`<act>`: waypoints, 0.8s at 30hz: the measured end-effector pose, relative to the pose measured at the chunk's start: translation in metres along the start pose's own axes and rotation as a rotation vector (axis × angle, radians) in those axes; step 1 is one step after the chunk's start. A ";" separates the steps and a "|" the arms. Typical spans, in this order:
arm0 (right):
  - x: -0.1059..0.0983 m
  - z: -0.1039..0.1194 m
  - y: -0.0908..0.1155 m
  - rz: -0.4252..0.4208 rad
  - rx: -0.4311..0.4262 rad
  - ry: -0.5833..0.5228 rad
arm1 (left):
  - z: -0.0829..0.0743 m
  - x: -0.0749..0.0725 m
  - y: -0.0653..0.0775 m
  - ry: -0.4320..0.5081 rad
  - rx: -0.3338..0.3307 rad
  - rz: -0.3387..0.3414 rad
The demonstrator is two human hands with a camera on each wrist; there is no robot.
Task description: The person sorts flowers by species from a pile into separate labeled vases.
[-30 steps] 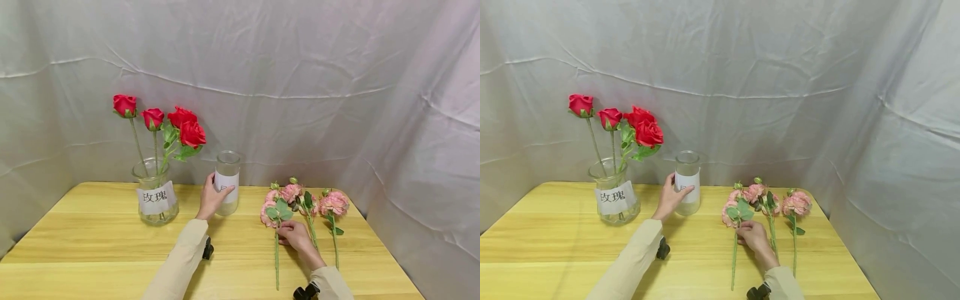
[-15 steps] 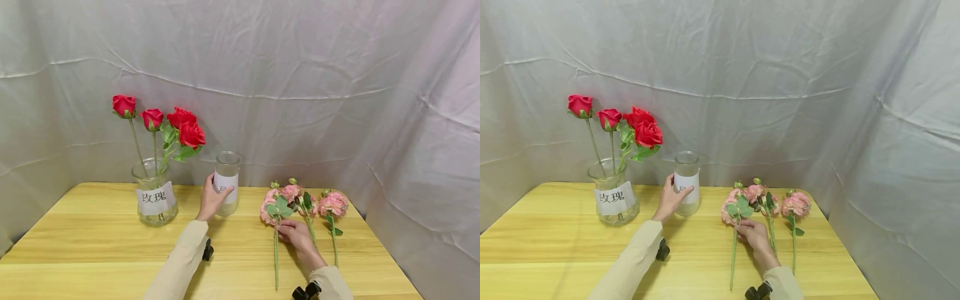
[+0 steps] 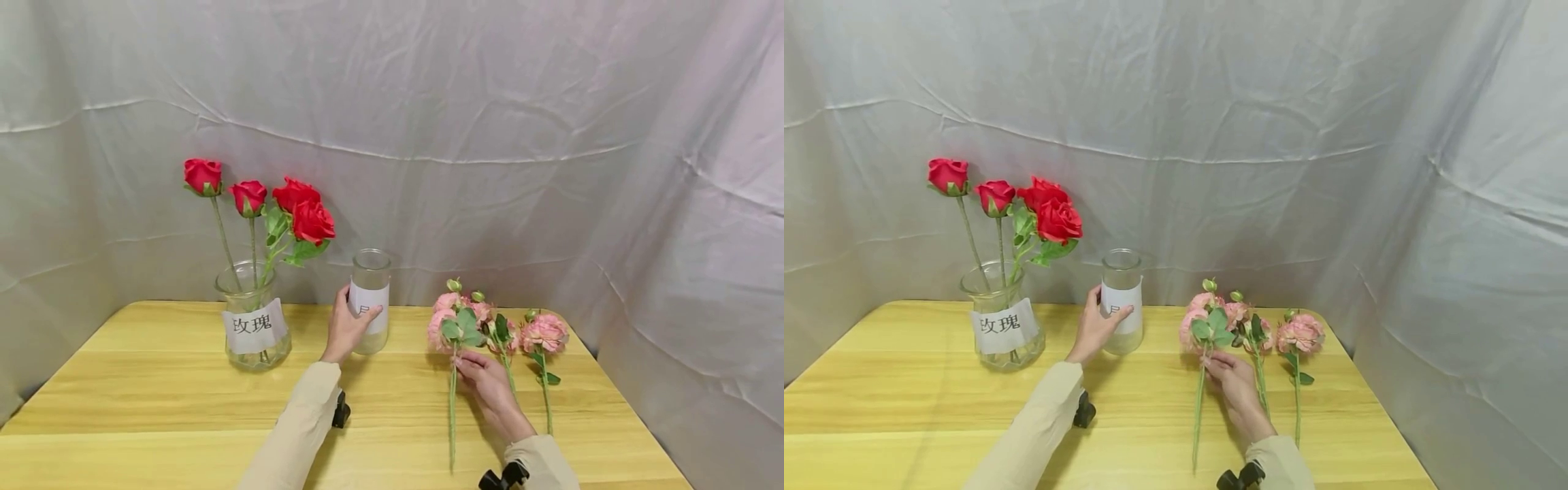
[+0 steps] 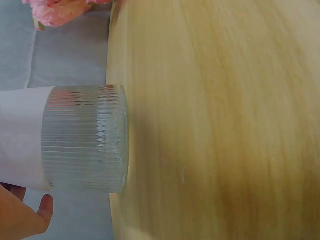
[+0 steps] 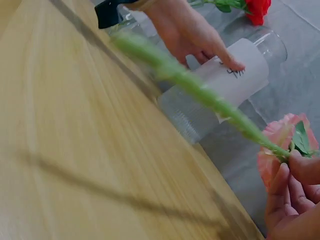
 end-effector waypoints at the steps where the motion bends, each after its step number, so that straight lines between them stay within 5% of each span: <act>1: 0.000 0.001 0.000 0.004 -0.001 -0.015 | 0.000 0.000 0.000 0.000 -0.005 0.001; 24: 0.010 0.004 -0.004 -0.004 0.014 -0.088 | 0.001 0.000 -0.002 0.001 -0.007 0.020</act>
Point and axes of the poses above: each hand's wrist, its own y-axis away from the middle knuckle, its own x-axis out of the palm, z = x × y, the point moved 5 cm from there along -y, towards the middle knuckle, and after that the axes turned 5 degrees about -y, right-handed, at the moved point
